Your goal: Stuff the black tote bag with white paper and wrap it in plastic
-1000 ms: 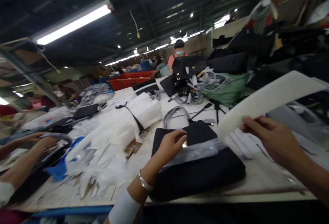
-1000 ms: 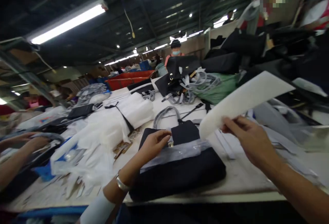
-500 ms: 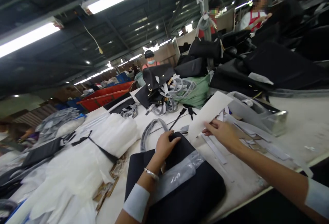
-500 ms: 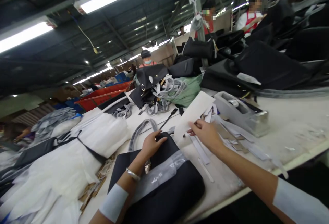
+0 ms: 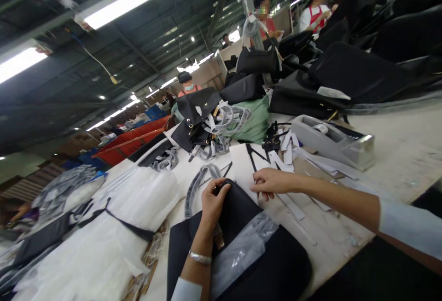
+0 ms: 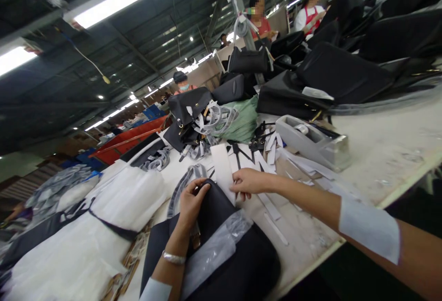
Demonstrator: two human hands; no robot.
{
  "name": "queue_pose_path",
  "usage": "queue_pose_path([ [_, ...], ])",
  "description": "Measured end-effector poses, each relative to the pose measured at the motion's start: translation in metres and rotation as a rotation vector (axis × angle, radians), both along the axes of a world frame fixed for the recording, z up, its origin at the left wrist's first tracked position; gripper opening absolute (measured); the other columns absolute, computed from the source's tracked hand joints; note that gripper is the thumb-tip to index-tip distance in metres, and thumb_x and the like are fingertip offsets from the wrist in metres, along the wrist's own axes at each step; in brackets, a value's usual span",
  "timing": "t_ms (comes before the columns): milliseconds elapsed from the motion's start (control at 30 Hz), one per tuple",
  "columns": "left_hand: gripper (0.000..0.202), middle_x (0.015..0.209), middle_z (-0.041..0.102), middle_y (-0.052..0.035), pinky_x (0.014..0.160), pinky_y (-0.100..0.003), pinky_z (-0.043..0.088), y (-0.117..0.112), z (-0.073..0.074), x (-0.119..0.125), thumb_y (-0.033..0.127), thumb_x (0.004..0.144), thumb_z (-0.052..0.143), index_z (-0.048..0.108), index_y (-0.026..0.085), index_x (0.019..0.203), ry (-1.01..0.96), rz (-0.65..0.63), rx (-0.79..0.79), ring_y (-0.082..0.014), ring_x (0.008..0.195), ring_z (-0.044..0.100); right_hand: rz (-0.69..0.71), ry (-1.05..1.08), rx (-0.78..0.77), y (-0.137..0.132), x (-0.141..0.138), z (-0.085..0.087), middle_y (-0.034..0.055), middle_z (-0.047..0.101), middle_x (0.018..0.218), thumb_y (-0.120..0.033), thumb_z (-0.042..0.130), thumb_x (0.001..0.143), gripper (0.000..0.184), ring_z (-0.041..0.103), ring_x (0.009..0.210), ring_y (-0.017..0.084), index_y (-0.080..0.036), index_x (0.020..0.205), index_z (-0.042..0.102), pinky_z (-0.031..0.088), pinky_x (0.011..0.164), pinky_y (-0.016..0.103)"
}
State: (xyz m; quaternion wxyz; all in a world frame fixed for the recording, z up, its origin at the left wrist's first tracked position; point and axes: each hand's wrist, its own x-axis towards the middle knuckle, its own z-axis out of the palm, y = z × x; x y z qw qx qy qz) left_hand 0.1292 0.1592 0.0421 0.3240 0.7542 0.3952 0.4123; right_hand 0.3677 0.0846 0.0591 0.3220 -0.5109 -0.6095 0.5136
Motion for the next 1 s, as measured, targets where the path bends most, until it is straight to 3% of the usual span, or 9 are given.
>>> queue_pose_path([
  [133, 0.029, 0.093, 0.070, -0.0036, 0.083, -0.030, 0.048, 0.001, -0.001, 0.003, 0.042, 0.081, 0.071, 0.074, 0.019, 0.098, 0.001, 0.000, -0.002, -0.0219, 0.092, 0.063, 0.128, -0.029, -0.111, 0.008, 0.000, 0.002, 0.0037, 0.066, 0.059, -0.049, 0.080, 0.070, 0.042, 0.063, 0.052, 0.016, -0.016, 0.065, 0.054, 0.048, 0.048, 0.022],
  [267, 0.030, 0.091, 0.070, -0.0033, 0.080, -0.029, 0.048, 0.003, -0.002, 0.002, 0.043, 0.080, 0.071, 0.074, 0.019, 0.097, -0.014, 0.019, -0.005, -0.0211, 0.090, 0.063, -0.022, -0.043, -0.056, -0.002, -0.009, 0.001, 0.0042, 0.067, 0.071, -0.046, 0.065, 0.085, 0.033, 0.066, 0.067, 0.015, -0.017, 0.075, 0.052, 0.048, 0.053, 0.020],
  [367, 0.029, 0.089, 0.069, -0.0031, 0.078, -0.029, 0.047, 0.004, -0.003, 0.002, 0.043, 0.079, 0.071, 0.075, 0.019, 0.096, -0.034, 0.030, 0.002, -0.0209, 0.087, 0.063, -0.129, -0.118, 0.008, -0.013, -0.020, -0.002, 0.0025, 0.064, 0.068, -0.037, 0.054, 0.092, 0.026, 0.060, 0.060, 0.013, -0.018, 0.074, 0.050, 0.043, 0.051, 0.020],
  [533, 0.029, 0.087, 0.069, -0.0028, 0.080, -0.030, 0.047, 0.000, -0.005, 0.007, 0.043, 0.078, 0.072, 0.076, 0.020, 0.095, -0.047, -0.002, 0.019, -0.0208, 0.085, 0.062, -0.058, -0.260, 0.026, -0.011, -0.023, 0.003, -0.0014, 0.057, 0.055, -0.020, 0.063, 0.079, 0.020, 0.054, 0.054, 0.012, -0.018, 0.062, 0.052, 0.038, 0.051, 0.021],
  [700, 0.032, 0.088, 0.068, -0.0040, 0.080, -0.032, 0.047, -0.002, -0.004, 0.006, 0.045, 0.079, 0.069, 0.075, 0.019, 0.097, -0.053, -0.013, 0.012, -0.0217, 0.085, 0.061, -0.064, -0.308, 0.000, -0.025, -0.010, 0.006, 0.0022, 0.061, 0.062, -0.038, 0.058, 0.085, 0.026, 0.057, 0.055, 0.016, -0.017, 0.071, 0.059, 0.043, 0.051, 0.025],
  [800, 0.031, 0.089, 0.069, -0.0041, 0.084, -0.033, 0.046, -0.003, -0.003, 0.005, 0.044, 0.078, 0.069, 0.076, 0.020, 0.096, -0.078, -0.007, 0.004, -0.0225, 0.087, 0.061, -0.154, -0.349, 0.122, -0.057, -0.003, -0.002, 0.0056, 0.067, 0.077, -0.044, 0.056, 0.088, 0.030, 0.063, 0.074, 0.020, -0.016, 0.082, 0.067, 0.049, 0.067, 0.029],
  [867, 0.029, 0.089, 0.069, -0.0037, 0.085, -0.034, 0.046, -0.005, -0.001, 0.005, 0.043, 0.078, 0.070, 0.076, 0.021, 0.095, -0.112, -0.013, -0.003, -0.0228, 0.088, 0.062, -0.152, -0.311, 0.219, -0.080, 0.000, -0.008, 0.0080, 0.070, 0.101, -0.048, 0.061, 0.086, 0.030, 0.065, 0.096, 0.024, -0.020, 0.087, 0.073, 0.051, 0.082, 0.032],
  [933, 0.026, 0.089, 0.071, -0.0037, 0.084, -0.034, 0.046, -0.007, 0.001, 0.006, 0.041, 0.077, 0.071, 0.076, 0.022, 0.093, -0.159, -0.023, -0.010, -0.0234, 0.087, 0.063, -0.168, -0.296, 0.249, -0.097, 0.000, -0.013, 0.0077, 0.063, 0.129, -0.050, 0.063, 0.086, 0.030, 0.058, 0.119, 0.028, -0.025, 0.094, 0.077, 0.045, 0.100, 0.038],
  [1000, 0.025, 0.089, 0.072, -0.0042, 0.082, -0.034, 0.046, -0.008, 0.001, 0.006, 0.040, 0.076, 0.071, 0.077, 0.022, 0.091, -0.185, -0.032, -0.022, -0.0240, 0.086, 0.063, -0.232, -0.366, 0.253, -0.106, 0.000, -0.020, 0.0069, 0.058, 0.137, -0.053, 0.064, 0.086, 0.029, 0.050, 0.129, 0.032, -0.028, 0.089, 0.079, 0.034, 0.112, 0.046],
])
